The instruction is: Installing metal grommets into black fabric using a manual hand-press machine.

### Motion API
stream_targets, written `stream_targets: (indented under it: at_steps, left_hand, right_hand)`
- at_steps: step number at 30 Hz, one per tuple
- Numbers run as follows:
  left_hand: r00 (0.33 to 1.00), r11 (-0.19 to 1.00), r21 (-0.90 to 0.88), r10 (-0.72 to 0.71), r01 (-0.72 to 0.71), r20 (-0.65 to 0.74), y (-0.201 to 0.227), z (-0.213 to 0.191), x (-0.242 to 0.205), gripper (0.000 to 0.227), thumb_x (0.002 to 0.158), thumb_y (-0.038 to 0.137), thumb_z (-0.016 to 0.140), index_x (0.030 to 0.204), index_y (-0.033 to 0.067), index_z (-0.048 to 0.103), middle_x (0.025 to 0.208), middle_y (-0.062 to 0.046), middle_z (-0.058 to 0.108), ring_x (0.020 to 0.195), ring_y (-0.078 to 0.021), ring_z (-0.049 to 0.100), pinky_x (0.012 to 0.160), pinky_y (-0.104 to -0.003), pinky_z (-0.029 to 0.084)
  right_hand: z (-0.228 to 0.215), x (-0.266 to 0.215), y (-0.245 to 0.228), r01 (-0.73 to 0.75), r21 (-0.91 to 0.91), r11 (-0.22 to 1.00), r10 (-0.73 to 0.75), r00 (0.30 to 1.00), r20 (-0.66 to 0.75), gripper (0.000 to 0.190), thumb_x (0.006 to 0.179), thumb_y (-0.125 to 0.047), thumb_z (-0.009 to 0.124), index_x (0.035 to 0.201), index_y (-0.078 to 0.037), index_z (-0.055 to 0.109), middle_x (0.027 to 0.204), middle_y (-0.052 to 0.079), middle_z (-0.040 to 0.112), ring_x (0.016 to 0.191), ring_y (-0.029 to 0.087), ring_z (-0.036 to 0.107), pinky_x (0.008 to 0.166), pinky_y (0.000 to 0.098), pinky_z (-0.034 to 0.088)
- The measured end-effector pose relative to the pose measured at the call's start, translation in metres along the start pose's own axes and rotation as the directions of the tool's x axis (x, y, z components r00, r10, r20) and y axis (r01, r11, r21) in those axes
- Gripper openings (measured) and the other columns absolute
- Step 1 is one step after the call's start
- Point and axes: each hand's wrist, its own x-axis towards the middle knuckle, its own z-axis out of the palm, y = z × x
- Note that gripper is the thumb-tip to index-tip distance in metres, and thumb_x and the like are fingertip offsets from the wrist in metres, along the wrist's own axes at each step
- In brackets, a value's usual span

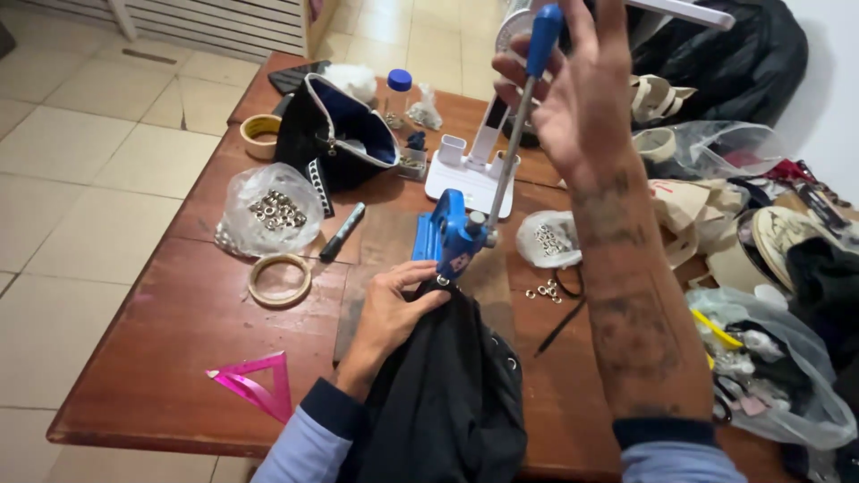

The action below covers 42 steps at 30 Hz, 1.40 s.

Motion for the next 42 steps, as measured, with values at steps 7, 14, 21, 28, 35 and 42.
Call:
stream_targets:
  at_steps: [7,14,21,28,35,42]
  left_hand:
    - [1.0,0.999,-0.036,0.008,-0.009,-0.01,-0.013,0.002,-0.003,0.037,0.074,0.011,0.085,0.109,-0.001,0.081,0.12,-0.008,0.08,0.103,-0.0179,0.074,0.088,-0.026,0.056]
    - [0.995,0.995,-0.013,0.096,-0.096,-0.026,-0.011,0.002,-0.001,0.034,0.072,0.01,0.084,0.105,0.0005,0.081,0.117,-0.008,0.08,0.099,-0.0197,0.075,0.089,-0.028,0.058]
    - [0.994,0.994,-0.031,0.107,-0.107,-0.008,-0.011,0.001,-0.002,0.035,0.074,0.012,0.084,0.106,0.0001,0.081,0.118,-0.009,0.08,0.103,-0.0225,0.074,0.092,-0.03,0.056]
    - [0.996,0.985,-0.15,0.084,-0.084,-0.01,-0.016,0.005,-0.008,0.032,0.076,0.009,0.084,0.106,-0.0001,0.079,0.111,-0.007,0.08,0.094,-0.0172,0.071,0.085,-0.028,0.056]
    - [0.999,0.998,-0.047,0.047,-0.047,-0.014,-0.008,0.004,0.0,0.033,0.075,0.008,0.086,0.106,-0.0015,0.081,0.118,-0.008,0.08,0.097,-0.0173,0.074,0.086,-0.026,0.057]
    - [0.998,0.995,-0.098,0.023,-0.018,0.05,0.008,-0.001,0.0,0.03,0.078,0.002,0.081,0.108,0.0,0.081,0.111,-0.003,0.08,0.091,-0.0147,0.07,0.081,-0.024,0.053]
  right_hand:
    - [0.048,-0.143,-0.02,0.406,-0.147,0.902,-0.373,0.904,0.208,0.051,0.096,-0.062,0.055,0.077,-0.015,0.052,0.059,-0.002,0.044,0.044,0.016,0.059,0.044,0.02,0.04]
    - [0.045,-0.217,0.051,0.705,-0.215,0.676,-0.677,0.709,0.199,0.043,0.103,-0.028,0.045,0.062,-0.015,0.046,0.055,-0.002,0.046,0.053,0.012,0.039,0.073,0.0359,0.05]
    - [0.01,-0.23,0.13,0.912,-0.212,0.352,-0.91,0.386,0.15,0.035,0.092,-0.02,0.056,0.057,-0.022,0.049,0.052,-0.005,0.053,0.045,0.008,0.043,0.065,0.03,0.054]
    - [0.003,-0.243,0.144,0.924,-0.211,0.319,-0.926,0.352,0.14,0.034,0.099,-0.024,0.056,0.065,-0.022,0.052,0.057,-0.006,0.057,0.049,0.01,0.044,0.064,0.0341,0.056]
    - [0.035,-0.191,0.035,0.705,-0.253,0.663,-0.677,0.708,0.198,0.04,0.11,-0.028,0.044,0.074,-0.014,0.049,0.064,-0.001,0.051,0.058,0.013,0.046,0.065,0.0321,0.053]
    - [-0.001,-0.008,-0.006,0.054,-0.243,0.968,-0.046,0.998,0.041,0.054,0.09,-0.055,0.048,0.118,-0.011,0.063,0.109,0.01,0.074,0.112,0.027,0.075,0.097,0.0464,0.059]
